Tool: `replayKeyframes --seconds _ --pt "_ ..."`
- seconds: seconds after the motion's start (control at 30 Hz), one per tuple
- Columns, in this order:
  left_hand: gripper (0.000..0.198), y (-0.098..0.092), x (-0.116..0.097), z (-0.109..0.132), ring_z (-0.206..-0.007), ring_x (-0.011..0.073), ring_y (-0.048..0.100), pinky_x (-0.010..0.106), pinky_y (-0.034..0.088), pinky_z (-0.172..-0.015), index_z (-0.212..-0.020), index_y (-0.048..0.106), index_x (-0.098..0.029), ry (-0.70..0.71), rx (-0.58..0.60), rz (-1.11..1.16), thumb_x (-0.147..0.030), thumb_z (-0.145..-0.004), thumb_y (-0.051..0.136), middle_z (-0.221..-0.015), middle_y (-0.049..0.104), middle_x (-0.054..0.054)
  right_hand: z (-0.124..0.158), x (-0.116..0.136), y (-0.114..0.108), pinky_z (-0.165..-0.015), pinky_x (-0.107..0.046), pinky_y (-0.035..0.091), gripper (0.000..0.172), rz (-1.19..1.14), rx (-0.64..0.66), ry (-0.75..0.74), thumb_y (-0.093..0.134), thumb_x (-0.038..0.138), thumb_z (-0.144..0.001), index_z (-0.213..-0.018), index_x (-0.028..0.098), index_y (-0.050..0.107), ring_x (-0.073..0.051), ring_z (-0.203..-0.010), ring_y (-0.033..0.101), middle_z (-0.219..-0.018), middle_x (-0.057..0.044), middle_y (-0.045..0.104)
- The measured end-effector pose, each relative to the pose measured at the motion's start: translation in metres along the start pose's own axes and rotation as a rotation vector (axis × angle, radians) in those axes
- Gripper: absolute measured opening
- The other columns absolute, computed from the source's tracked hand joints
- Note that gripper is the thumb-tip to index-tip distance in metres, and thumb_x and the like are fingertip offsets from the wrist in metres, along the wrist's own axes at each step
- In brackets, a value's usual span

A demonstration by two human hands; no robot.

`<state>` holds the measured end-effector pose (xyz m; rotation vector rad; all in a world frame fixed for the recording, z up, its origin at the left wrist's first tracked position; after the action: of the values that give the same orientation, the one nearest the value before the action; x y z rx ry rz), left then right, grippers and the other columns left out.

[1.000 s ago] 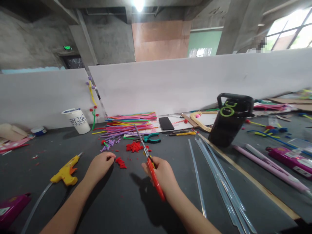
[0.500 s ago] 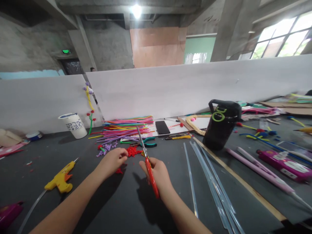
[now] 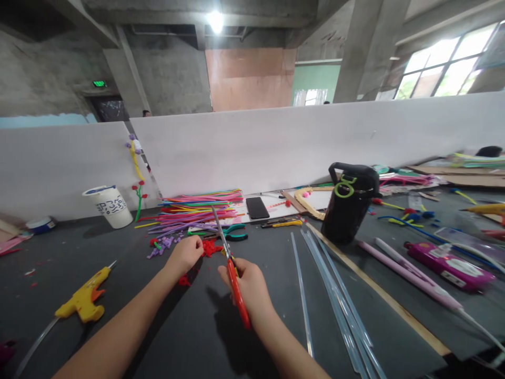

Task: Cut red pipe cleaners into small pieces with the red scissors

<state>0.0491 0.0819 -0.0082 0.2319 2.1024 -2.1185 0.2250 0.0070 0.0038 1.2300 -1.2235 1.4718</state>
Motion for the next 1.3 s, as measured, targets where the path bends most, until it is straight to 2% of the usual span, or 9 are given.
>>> replayKeyframes --seconds 0.4,0.53,0.67,0.77,0.87,0.97,1.03,1.17,1.3 --pt "0.030 0.005 -0.001 -0.008 -0.091 0.0199 0.055 0.040 0.047 -0.074 -0.109 0.050 -0.017 -0.012 0.026 0.162 -0.027 -0.081 0.049 -0.110 0.053 0.008 -0.002 -0.004 0.005 -0.030 -0.017 0.028 0.027 0.025 -0.010 -0.013 0.054 0.039 -0.068 -0.056 0.020 0.040 -0.006 -0.028 0.038 -0.036 0.010 0.037" --pt "0.029 0.001 0.003 -0.009 -0.091 0.0198 0.055 0.040 0.047 -0.074 -0.108 0.051 -0.018 -0.056 0.027 0.318 -0.027 -0.081 0.048 -0.111 0.053 0.008 -0.001 -0.002 0.004 -0.031 -0.017 0.029 0.027 0.033 -0.004 -0.014 0.053 0.040 -0.069 -0.057 0.020 0.039 -0.007 -0.028 0.037 -0.034 0.010 0.035" --pt "0.030 -0.012 0.008 -0.006 -0.091 0.0203 0.055 0.040 0.047 -0.074 -0.108 0.051 -0.017 -0.086 0.021 0.560 -0.028 -0.081 0.048 -0.111 0.053 0.008 -0.001 -0.001 0.004 -0.032 -0.018 0.031 0.026 0.043 0.008 -0.018 0.052 0.041 -0.070 -0.060 0.020 0.042 -0.007 -0.029 0.037 -0.035 0.010 0.035" --pt "0.028 -0.024 0.007 0.009 -0.085 0.0183 0.057 0.038 0.048 -0.070 -0.105 0.052 -0.015 -0.093 0.023 0.797 -0.028 -0.081 0.048 -0.104 0.056 0.007 0.000 0.000 0.003 -0.031 -0.018 0.028 0.027 0.061 0.013 -0.022 0.051 0.042 -0.071 -0.059 0.020 0.041 -0.007 -0.030 0.037 -0.037 0.009 0.036" --pt "0.022 -0.031 0.002 0.038 -0.064 0.0128 0.059 0.027 0.047 -0.061 -0.095 0.053 -0.012 -0.087 0.037 1.055 -0.025 -0.079 0.050 -0.074 0.062 0.004 0.004 0.001 0.001 -0.035 -0.018 0.028 0.029 0.089 0.014 -0.056 0.053 0.041 -0.070 -0.056 0.020 0.040 -0.007 -0.034 0.037 -0.040 0.008 0.037" --pt "0.017 -0.028 -0.006 0.069 -0.056 0.0101 0.058 0.021 0.044 -0.054 -0.081 0.056 -0.012 -0.107 0.107 1.276 -0.025 -0.071 0.058 -0.069 0.063 0.003 0.009 0.003 0.001 -0.045 -0.019 0.032 0.024 0.114 0.006 -0.105 0.060 0.037 -0.065 -0.061 0.019 0.045 -0.009 -0.046 0.043 -0.049 0.006 0.044" --pt "0.016 -0.024 -0.012 0.084 -0.054 0.0086 0.057 0.019 0.043 -0.052 -0.080 0.057 -0.013 -0.120 0.155 1.395 -0.023 -0.068 0.060 -0.067 0.063 0.003 0.011 0.004 0.003 -0.051 -0.020 0.034 0.020 0.099 0.009 -0.133 0.062 0.033 -0.063 -0.069 0.019 0.049 -0.010 -0.055 0.046 -0.058 0.005 0.050" --pt "0.011 -0.015 -0.024 0.100 -0.047 0.0074 0.054 0.017 0.040 -0.045 -0.072 0.058 -0.012 -0.132 0.270 1.540 -0.021 -0.066 0.063 -0.060 0.062 0.003 0.013 0.006 0.010 -0.050 -0.020 0.034 0.013 0.024 0.067 -0.120 0.058 0.027 -0.065 -0.071 0.018 0.049 -0.010 -0.054 0.045 -0.060 0.004 0.050" --pt "0.011 -0.011 -0.033 0.108 -0.037 0.0049 0.049 0.014 0.036 -0.037 -0.065 0.059 -0.010 -0.138 0.424 1.644 -0.020 -0.067 0.064 -0.051 0.060 0.002 0.017 0.013 0.016 -0.045 -0.020 0.035 0.016 -0.076 0.150 -0.054 0.053 0.033 -0.068 -0.069 0.018 0.048 -0.009 -0.046 0.044 -0.052 0.005 0.048"
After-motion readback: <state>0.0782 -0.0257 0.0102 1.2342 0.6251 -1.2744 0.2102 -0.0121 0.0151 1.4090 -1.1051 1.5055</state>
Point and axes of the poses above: each hand's wrist, its own z-axis away from the middle knuckle, its own y-axis out of the palm, x = y × z, the point moved 2 cm from there along -z, towards the middle knuckle
